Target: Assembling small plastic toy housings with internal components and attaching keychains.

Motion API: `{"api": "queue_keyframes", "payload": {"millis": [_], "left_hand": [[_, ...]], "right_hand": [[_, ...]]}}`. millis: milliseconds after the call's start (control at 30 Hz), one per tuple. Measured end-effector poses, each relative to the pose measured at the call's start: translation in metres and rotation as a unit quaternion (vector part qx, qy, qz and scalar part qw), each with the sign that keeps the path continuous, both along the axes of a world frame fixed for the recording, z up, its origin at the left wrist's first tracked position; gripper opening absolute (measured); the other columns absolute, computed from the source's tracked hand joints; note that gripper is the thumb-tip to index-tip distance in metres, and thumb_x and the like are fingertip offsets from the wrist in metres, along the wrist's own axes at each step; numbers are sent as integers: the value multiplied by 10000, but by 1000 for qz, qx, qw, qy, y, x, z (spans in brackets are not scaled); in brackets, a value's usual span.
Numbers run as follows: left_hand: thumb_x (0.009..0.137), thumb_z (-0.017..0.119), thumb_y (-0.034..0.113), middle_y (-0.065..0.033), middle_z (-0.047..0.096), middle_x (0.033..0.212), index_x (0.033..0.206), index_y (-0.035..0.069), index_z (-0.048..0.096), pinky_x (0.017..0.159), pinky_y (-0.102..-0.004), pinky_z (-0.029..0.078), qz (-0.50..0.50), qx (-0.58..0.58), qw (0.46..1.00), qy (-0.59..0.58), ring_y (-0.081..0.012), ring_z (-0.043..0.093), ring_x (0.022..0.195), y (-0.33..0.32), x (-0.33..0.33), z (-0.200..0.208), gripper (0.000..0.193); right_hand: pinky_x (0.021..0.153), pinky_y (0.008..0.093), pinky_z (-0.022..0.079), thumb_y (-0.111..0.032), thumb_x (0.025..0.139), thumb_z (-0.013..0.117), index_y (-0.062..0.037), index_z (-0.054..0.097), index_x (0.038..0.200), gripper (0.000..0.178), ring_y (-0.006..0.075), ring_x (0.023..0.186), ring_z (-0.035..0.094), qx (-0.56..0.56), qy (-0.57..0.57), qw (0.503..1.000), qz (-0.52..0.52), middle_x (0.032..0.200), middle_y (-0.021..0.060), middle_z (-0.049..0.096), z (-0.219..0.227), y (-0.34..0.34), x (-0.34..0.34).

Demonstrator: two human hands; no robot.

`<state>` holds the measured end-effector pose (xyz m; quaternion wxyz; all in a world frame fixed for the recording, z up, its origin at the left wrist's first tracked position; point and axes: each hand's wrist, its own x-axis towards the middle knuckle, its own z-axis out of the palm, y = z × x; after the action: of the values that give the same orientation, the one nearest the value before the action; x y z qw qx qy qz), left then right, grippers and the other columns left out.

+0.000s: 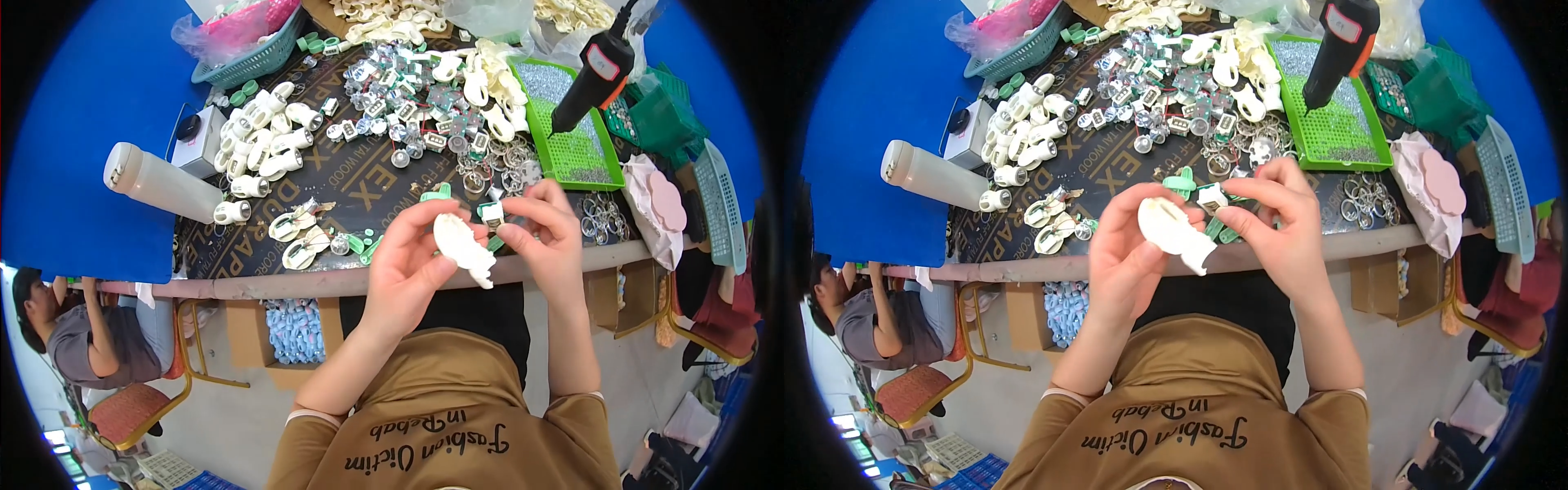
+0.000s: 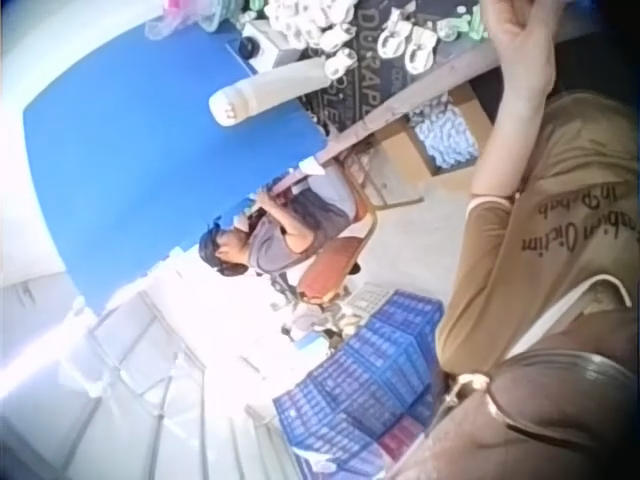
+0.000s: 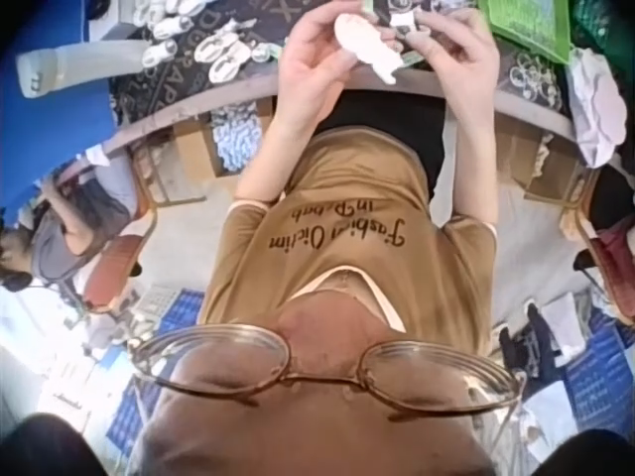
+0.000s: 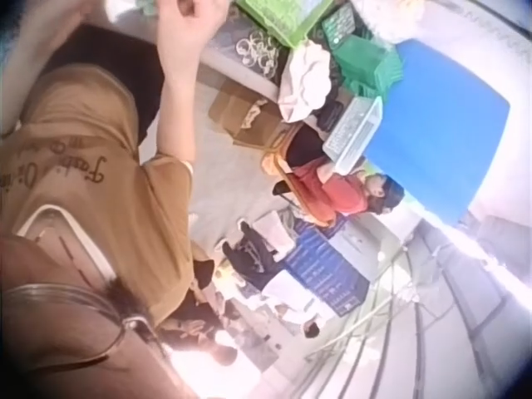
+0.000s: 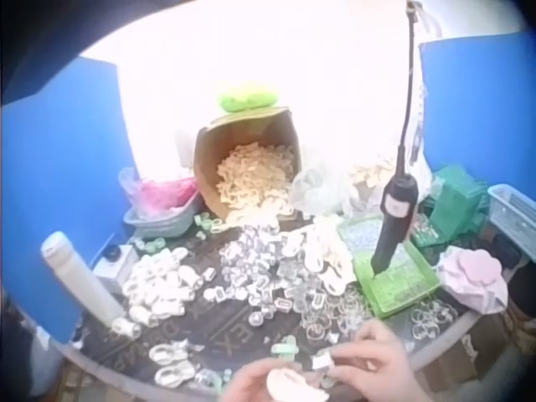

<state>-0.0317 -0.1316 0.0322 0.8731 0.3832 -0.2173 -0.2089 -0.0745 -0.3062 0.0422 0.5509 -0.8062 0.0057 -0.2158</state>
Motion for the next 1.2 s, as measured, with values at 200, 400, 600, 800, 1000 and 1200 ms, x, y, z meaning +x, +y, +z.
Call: {"api": "queue_keyframes", "payload": {"millis": [200, 400, 600, 800, 1000, 1200], "left_hand": [[783, 583, -48, -165, 499, 1154, 1204, -20, 408, 922, -401, 439, 27, -15, 999, -44, -283, 518, 1086, 25, -13, -2, 456], [757, 604, -63, -168, 483, 1159, 1195, -30, 420, 921, -388, 434, 62, 23, 993, -100, -283, 502, 1097, 35, -20, 3, 476], [745, 614, -71, -165, 462, 1150, 1171, -40, 437, 918, -376, 429, 75, 39, 988, -133, -276, 501, 1082, 41, -22, 7, 463], [739, 614, -84, -170, 438, 1172, 1166, -46, 439, 923, -382, 430, 66, 35, 990, -120, -281, 498, 1086, 43, -25, 5, 463], [735, 613, -104, -168, 417, 1195, 1163, -52, 440, 930, -383, 438, 57, 34, 990, -124, -284, 481, 1117, 45, -25, 3, 465], [738, 604, -115, -164, 416, 1198, 1161, -52, 444, 933, -384, 437, 63, 44, 990, -117, -282, 478, 1119, 44, -26, 4, 457]], "right_hand": [[847, 377, 344, -91, 615, 707, -65, 638, 796, 195, 282, 1002, 407, -235, -78, 967, -66, 1050, 95, 473, 36, 27, -19], [661, 312, 445, -27, 624, 694, -22, 621, 850, 238, 230, 735, 557, -40, -50, 992, 113, 831, 86, 602, 32, 46, -17], [594, 275, 440, 4, 615, 694, -40, 635, 851, 247, 199, 697, 559, 8, -68, 991, 114, 798, 59, 620, 32, 47, -17], [616, 292, 441, -16, 606, 708, -52, 644, 825, 231, 204, 685, 560, -32, -117, 983, 138, 776, 54, 634, 36, 46, -14], [616, 291, 440, -20, 608, 711, -53, 650, 831, 234, 201, 665, 557, -46, -114, 981, 152, 770, 53, 637, 37, 44, -13], [581, 266, 430, -25, 633, 703, -45, 646, 832, 208, 169, 637, 545, 43, -76, 985, 151, 768, 50, 630, 29, 46, -14]]}}
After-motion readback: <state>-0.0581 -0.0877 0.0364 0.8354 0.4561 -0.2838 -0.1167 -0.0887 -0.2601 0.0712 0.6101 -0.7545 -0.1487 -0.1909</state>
